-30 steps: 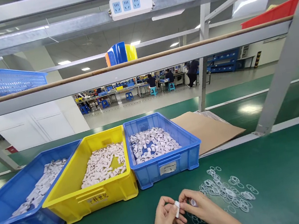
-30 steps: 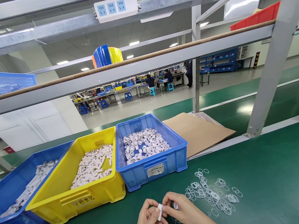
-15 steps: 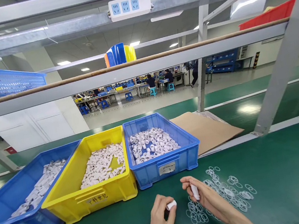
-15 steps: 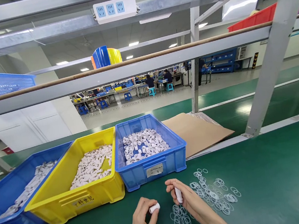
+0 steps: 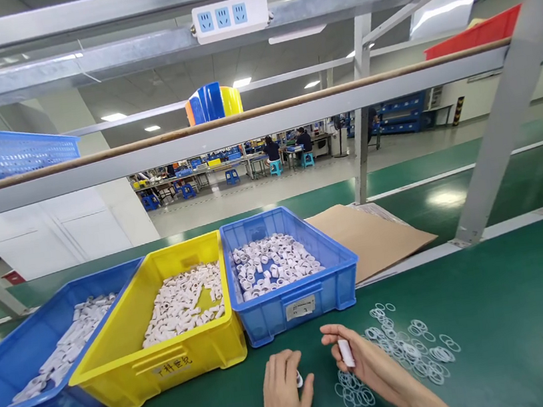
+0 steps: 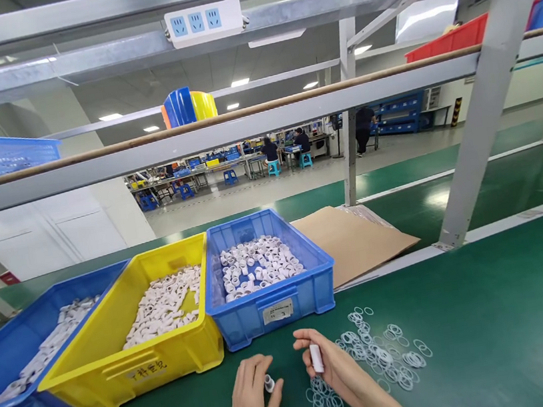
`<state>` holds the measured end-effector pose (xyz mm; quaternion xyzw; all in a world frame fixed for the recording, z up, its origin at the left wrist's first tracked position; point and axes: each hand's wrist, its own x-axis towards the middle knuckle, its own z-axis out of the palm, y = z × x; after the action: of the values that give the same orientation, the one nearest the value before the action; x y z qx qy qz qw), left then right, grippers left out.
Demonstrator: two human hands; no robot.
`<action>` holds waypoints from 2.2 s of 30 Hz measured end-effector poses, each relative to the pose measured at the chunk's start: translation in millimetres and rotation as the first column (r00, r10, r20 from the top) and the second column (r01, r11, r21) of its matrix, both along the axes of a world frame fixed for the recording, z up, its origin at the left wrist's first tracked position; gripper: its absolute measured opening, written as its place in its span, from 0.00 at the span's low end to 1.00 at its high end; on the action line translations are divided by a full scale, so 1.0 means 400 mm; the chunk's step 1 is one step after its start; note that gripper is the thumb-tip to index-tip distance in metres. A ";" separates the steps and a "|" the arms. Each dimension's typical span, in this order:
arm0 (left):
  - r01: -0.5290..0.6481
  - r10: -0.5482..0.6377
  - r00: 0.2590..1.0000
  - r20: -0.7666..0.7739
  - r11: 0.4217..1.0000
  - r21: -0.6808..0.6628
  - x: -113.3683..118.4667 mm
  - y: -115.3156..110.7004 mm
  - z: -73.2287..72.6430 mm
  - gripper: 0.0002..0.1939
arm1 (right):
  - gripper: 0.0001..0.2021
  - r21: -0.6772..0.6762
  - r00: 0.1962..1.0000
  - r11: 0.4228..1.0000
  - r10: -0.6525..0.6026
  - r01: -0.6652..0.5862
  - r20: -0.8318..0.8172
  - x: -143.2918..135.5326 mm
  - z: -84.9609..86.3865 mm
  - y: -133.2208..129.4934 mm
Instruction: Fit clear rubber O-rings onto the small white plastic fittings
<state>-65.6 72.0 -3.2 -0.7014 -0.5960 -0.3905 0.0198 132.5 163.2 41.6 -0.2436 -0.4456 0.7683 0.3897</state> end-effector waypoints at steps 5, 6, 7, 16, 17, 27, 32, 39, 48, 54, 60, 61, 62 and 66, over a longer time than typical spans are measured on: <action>0.240 -0.174 0.952 -0.253 0.936 0.257 0.052 -0.009 -0.038 0.27 | 0.23 -0.065 0.983 0.981 0.180 -0.182 -0.045 -0.029 -0.019 -0.046; 0.241 -0.174 0.950 -0.260 0.937 0.253 0.062 -0.010 -0.045 0.28 | 0.23 -0.074 0.975 0.973 0.214 -0.218 -0.055 -0.033 -0.022 -0.055; 0.231 -0.167 0.953 -0.252 0.941 0.249 0.070 -0.010 -0.051 0.28 | 0.23 -0.077 0.969 0.967 0.240 -0.244 -0.062 -0.037 -0.024 -0.063; 0.120 -0.096 0.991 -0.089 0.936 0.331 0.093 -0.022 -0.049 0.27 | 0.26 0.065 0.909 0.911 0.398 -0.408 0.127 -0.031 0.066 -0.110; 0.123 -0.108 0.992 -0.063 0.934 0.336 0.092 -0.023 -0.045 0.27 | 0.25 0.085 0.891 0.898 0.409 -0.431 0.196 -0.029 0.074 -0.114; 0.170 -0.247 0.930 0.271 0.946 0.276 0.090 -0.025 -0.050 0.12 | 0.14 0.769 0.548 0.541 -0.550 -0.340 0.630 0.037 -0.009 0.013; 0.195 -0.212 0.869 0.447 0.977 0.085 0.099 -0.029 -0.058 0.15 | 0.10 0.726 0.403 0.453 -0.619 -0.518 0.674 0.068 -0.041 0.048; 0.306 -0.163 0.751 0.639 0.945 -0.118 0.091 -0.017 -0.062 0.10 | 0.07 0.696 0.364 0.490 -0.610 -0.525 0.704 0.069 -0.053 0.046; 0.443 -0.157 0.562 0.812 0.886 -0.136 0.097 -0.005 -0.059 0.19 | 0.06 0.704 0.359 0.484 -0.624 -0.519 0.694 0.066 -0.056 0.049; 0.468 -0.158 0.543 0.825 0.873 -0.141 0.097 -0.002 -0.061 0.26 | 0.05 0.680 0.387 0.546 -0.563 -0.489 0.730 0.076 -0.042 0.046; 0.491 -0.151 0.541 0.827 0.855 -0.165 0.096 0.001 -0.069 0.27 | 0.05 0.708 0.436 0.574 -0.558 -0.412 0.706 0.062 -0.026 0.040; 0.497 -0.158 0.539 0.828 0.853 -0.161 0.095 0.002 -0.071 0.28 | 0.05 0.711 0.454 0.580 -0.549 -0.397 0.702 0.058 -0.021 0.037; 0.503 -0.167 0.535 0.828 0.850 -0.154 0.095 0.002 -0.073 0.28 | 0.04 0.712 0.474 0.587 -0.535 -0.386 0.699 0.055 -0.015 0.035; 0.519 -0.181 0.501 0.846 0.845 -0.126 0.092 0.003 -0.075 0.28 | 0.06 0.685 0.580 0.632 -0.422 -0.363 0.697 0.044 0.011 0.020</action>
<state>-28.7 73.3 -33.1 -0.5429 -0.4407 -0.5426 -0.4654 150.3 171.3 46.2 -0.3828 -0.8501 0.2882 0.2184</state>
